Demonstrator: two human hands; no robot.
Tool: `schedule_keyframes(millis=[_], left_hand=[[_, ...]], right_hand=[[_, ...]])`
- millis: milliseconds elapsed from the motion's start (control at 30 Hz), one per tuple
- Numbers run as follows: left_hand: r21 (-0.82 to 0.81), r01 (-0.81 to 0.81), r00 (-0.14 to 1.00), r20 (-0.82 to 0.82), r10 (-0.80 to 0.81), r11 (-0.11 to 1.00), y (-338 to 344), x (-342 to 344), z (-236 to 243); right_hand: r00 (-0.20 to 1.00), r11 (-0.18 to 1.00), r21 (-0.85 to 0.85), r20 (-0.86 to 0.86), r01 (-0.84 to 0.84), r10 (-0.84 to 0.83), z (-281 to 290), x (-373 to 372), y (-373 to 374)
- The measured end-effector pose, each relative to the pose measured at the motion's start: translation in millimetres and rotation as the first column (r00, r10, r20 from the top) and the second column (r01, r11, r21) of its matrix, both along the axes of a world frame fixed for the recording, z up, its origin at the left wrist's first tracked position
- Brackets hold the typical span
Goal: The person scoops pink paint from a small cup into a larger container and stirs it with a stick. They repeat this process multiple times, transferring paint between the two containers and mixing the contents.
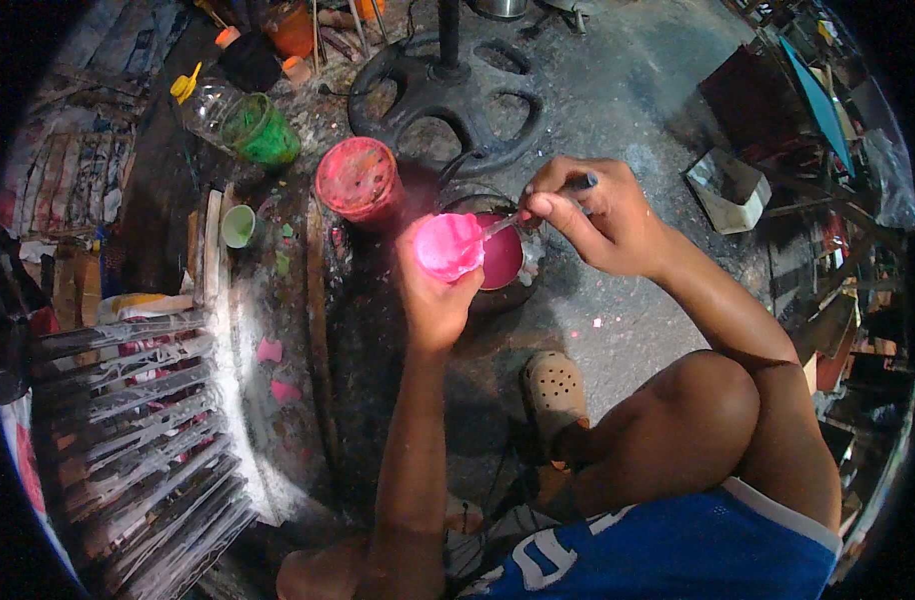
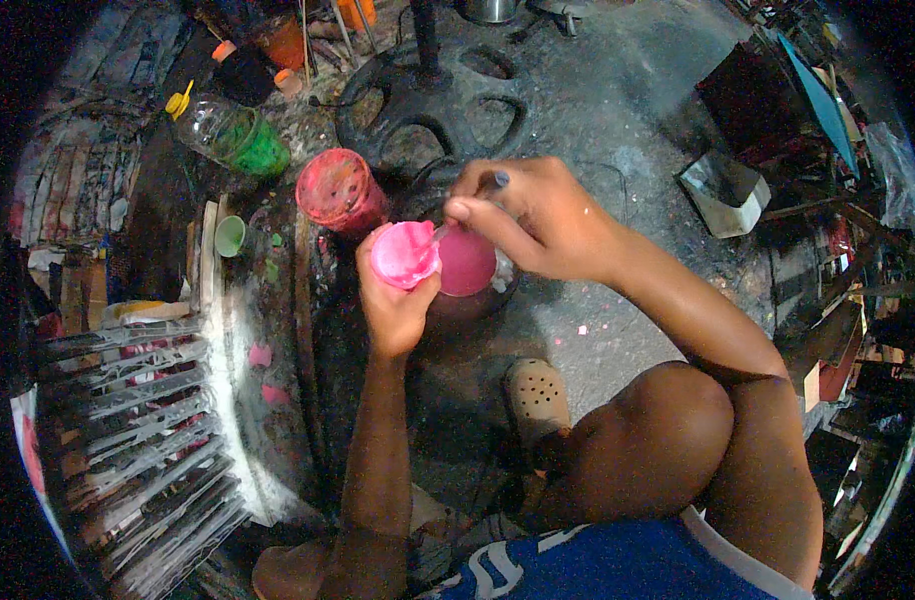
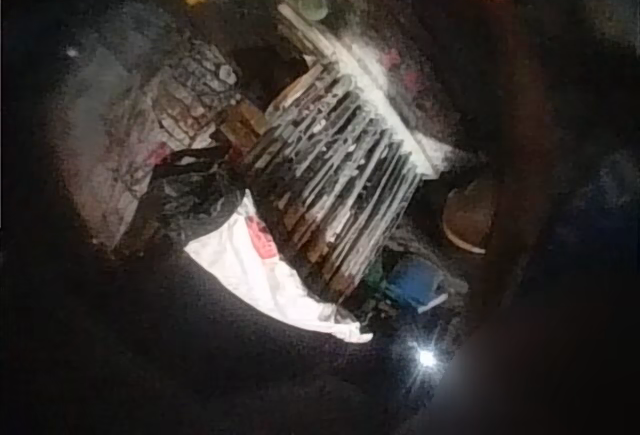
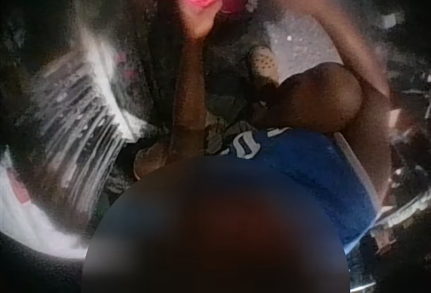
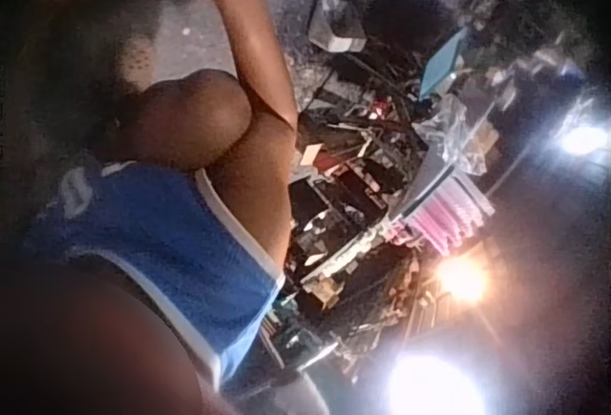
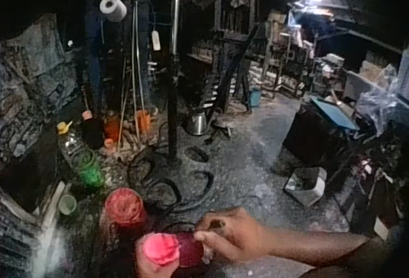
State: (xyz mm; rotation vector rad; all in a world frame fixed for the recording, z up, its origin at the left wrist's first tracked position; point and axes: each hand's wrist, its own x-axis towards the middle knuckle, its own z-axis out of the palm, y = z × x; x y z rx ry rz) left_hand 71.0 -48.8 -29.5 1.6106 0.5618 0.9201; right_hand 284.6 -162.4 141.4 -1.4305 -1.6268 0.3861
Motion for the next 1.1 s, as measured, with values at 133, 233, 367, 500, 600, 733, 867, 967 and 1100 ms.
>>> schedule_keyframes(millis=[133,233,367,500,600,733,867,967,1100], left_hand=[[0.010,0.029,0.998,0.047,-0.030,1.000,-8.0,2.8,3.2],[-0.018,0.040,0.999,0.015,-0.040,0.999,-12.6,2.6,8.4],[0.019,0.011,1.000,0.008,-0.011,1.000,-14.6,1.8,13.9],[0.057,-0.033,0.999,0.026,0.031,0.998,-15.9,1.7,14.9],[0.019,-0.067,0.997,0.046,0.066,0.998,-16.0,3.3,14.0],[-0.006,-0.066,0.994,0.090,0.066,0.998,-13.6,4.0,13.2],[-0.030,-0.059,0.990,0.126,0.063,0.998,-11.6,1.9,13.1],[-0.007,-0.045,0.993,0.112,0.046,0.999,-8.2,0.3,14.1],[0.021,-0.013,0.998,0.065,0.011,1.000,-7.1,-3.4,19.4]], right_hand=[[0.995,0.998,-0.022,-0.068,0.067,-0.068,-10.8,-2.8,18.8],[0.992,0.985,-0.133,-0.048,0.108,-0.115,-24.3,3.0,28.0],[0.926,0.961,-0.244,-0.317,0.130,-0.205,-51.7,4.0,39.4],[0.853,0.935,-0.339,-0.454,0.100,-0.256,-64.5,13.4,42.8],[0.860,0.968,-0.178,-0.452,0.176,-0.239,-61.4,14.9,34.8],[0.921,0.836,0.417,-0.007,0.356,-0.389,-49.4,6.2,9.6],[0.751,0.942,0.261,0.660,-0.211,-0.015,-48.2,-6.1,-1.1],[0.696,0.937,0.238,0.718,-0.256,0.008,-51.6,-10.8,2.9],[0.626,0.916,0.259,0.780,-0.307,-0.010,-51.1,-11.8,11.0]])
